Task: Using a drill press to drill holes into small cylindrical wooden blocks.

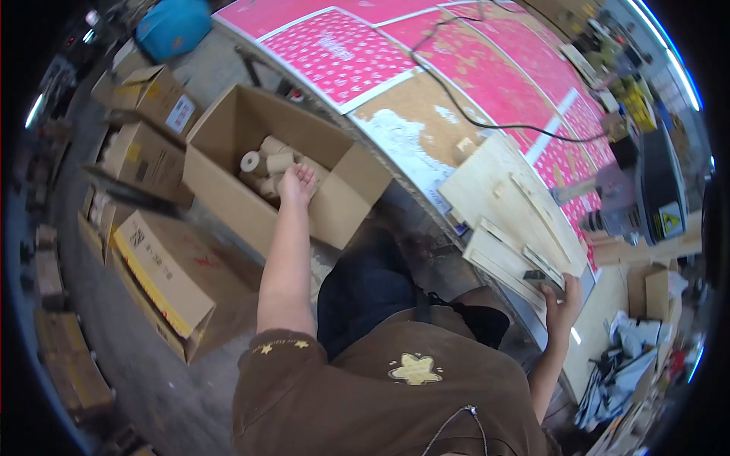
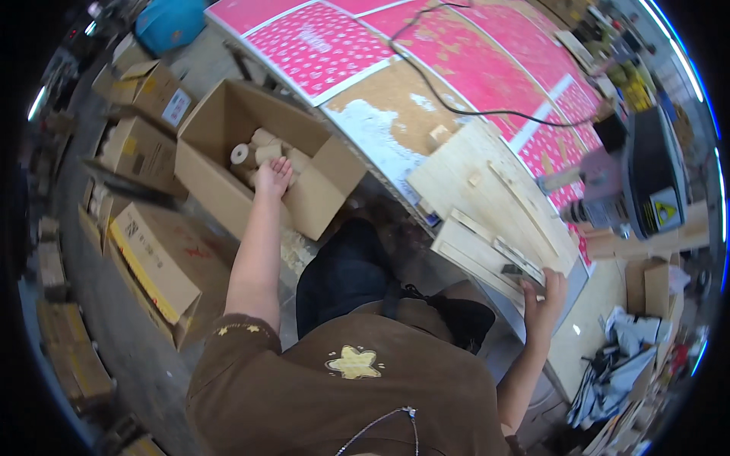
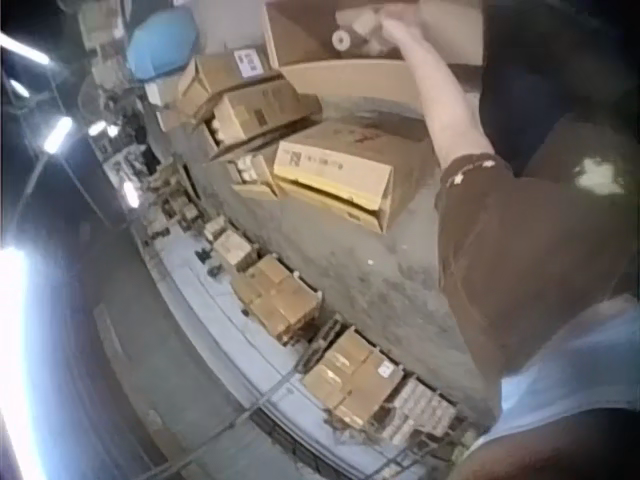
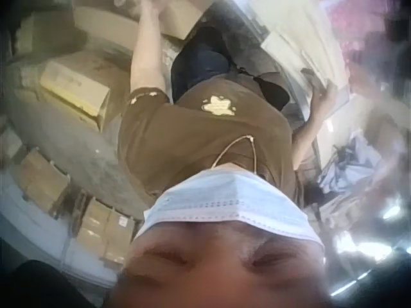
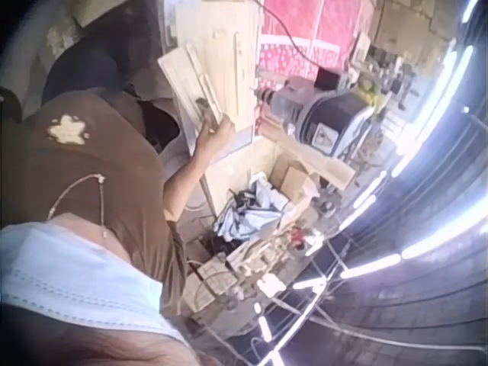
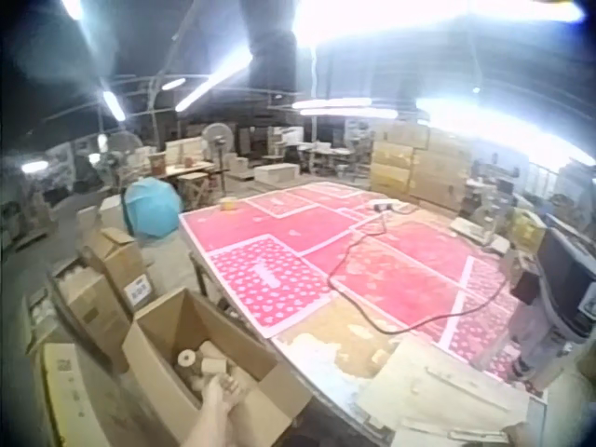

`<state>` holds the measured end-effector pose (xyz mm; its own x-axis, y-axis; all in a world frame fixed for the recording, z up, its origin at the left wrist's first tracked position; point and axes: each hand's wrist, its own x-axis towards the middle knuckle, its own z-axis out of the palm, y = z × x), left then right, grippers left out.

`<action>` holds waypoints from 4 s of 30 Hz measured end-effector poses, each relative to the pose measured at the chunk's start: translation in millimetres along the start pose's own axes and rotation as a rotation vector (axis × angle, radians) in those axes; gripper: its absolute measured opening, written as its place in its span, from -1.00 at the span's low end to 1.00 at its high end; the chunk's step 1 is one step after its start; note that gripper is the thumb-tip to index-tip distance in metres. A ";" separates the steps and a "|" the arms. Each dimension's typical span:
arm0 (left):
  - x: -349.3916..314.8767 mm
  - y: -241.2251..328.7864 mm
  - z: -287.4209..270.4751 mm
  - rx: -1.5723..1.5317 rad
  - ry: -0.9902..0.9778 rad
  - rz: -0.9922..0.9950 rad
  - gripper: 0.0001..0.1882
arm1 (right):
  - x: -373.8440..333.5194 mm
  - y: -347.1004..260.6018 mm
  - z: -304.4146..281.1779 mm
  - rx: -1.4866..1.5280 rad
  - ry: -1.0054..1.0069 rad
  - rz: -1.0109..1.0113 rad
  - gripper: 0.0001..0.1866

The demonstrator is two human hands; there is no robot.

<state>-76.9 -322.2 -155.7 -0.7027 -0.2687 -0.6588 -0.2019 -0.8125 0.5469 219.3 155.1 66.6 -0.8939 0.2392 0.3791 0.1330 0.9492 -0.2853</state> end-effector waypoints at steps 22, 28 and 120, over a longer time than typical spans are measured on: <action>-262.2 -89.0 94.0 0.527 -0.703 -0.144 -0.66 | 135.4 123.3 -75.6 0.259 0.164 0.480 -0.59; -279.1 -79.0 91.0 0.589 -0.741 -0.146 -0.65 | 174.5 156.3 -18.2 -0.703 -0.135 0.391 -0.36; -254.9 -200.8 188.2 1.253 -1.282 0.923 -0.38 | 39.4 33.7 46.1 -0.017 0.404 0.189 -0.44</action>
<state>14.4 6.9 -0.3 -0.7241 0.5981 0.3433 0.5592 0.2178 0.7999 168.8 187.1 31.3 -0.6146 0.4659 0.6366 0.2879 0.8838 -0.3688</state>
